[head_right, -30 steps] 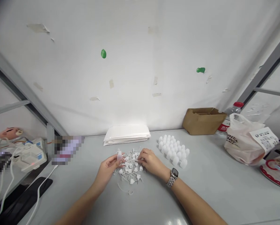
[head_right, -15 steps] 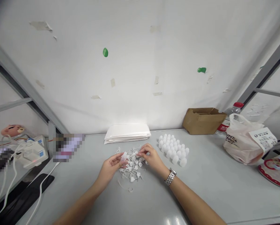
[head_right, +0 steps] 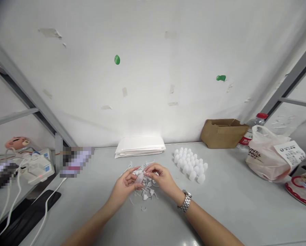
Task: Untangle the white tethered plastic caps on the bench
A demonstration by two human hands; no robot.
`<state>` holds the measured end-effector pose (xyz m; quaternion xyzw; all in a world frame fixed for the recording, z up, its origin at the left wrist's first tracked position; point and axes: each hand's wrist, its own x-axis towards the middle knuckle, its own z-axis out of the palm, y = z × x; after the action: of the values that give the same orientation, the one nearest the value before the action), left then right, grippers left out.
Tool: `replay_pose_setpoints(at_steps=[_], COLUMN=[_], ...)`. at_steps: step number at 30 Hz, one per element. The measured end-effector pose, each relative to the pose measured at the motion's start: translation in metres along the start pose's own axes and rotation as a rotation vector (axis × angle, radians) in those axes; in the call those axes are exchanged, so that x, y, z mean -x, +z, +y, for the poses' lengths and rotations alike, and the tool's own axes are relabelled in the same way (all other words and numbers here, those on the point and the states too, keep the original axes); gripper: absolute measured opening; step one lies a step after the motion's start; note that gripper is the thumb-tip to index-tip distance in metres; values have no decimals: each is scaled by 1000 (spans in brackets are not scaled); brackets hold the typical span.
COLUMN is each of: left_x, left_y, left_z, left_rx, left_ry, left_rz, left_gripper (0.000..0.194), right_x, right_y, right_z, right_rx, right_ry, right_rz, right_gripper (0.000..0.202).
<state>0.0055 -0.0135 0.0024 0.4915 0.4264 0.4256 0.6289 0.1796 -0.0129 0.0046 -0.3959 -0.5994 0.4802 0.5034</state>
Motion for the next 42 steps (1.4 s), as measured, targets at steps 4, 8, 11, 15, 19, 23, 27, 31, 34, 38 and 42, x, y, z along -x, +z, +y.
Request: replay_pose_setpoints(at_steps=[4,8,11,15,19,23,27,31,34,38,42], left_x=[2,3,4,4,5,8,10,10,10,12,13], left_y=[2,2,2,2,3,4,5,6,7,6,3], left_z=[-1,-1,-1,-2,-3,-3,-1,4,8,11,10], left_rx=[-13,-27,-29,-37,-21,-21,-14,25,76,138,141], left_ry=[2,1,18,40,42,51,61,20,-16,-40,-17], left_rz=[-14,-19,-20,-15,-12,-3,11,-14,-94,-177,-168], left_gripper=[59,59,58,57,56,51,52,56,63,72,63], right_x=[3,4,6,7,7,6,6,8,9,11,9], right_y=[9,13,13,11,13,18,19,20,21,23,20], right_z=[1,2,-2,-8,-6,-2,-2,-5,-7,-11,-11], right_rx=[-62,-172,-91,14,-135,-268,-233,-220,-275,-299,-199], right_ry=[44,57,57,24,96,199,151,126,120,118,67], right_rz=[49,90,99,69,62,48,64,55,3,-69,-34], right_gripper=[17,27,22,13,12,19,14,14,13,17,22])
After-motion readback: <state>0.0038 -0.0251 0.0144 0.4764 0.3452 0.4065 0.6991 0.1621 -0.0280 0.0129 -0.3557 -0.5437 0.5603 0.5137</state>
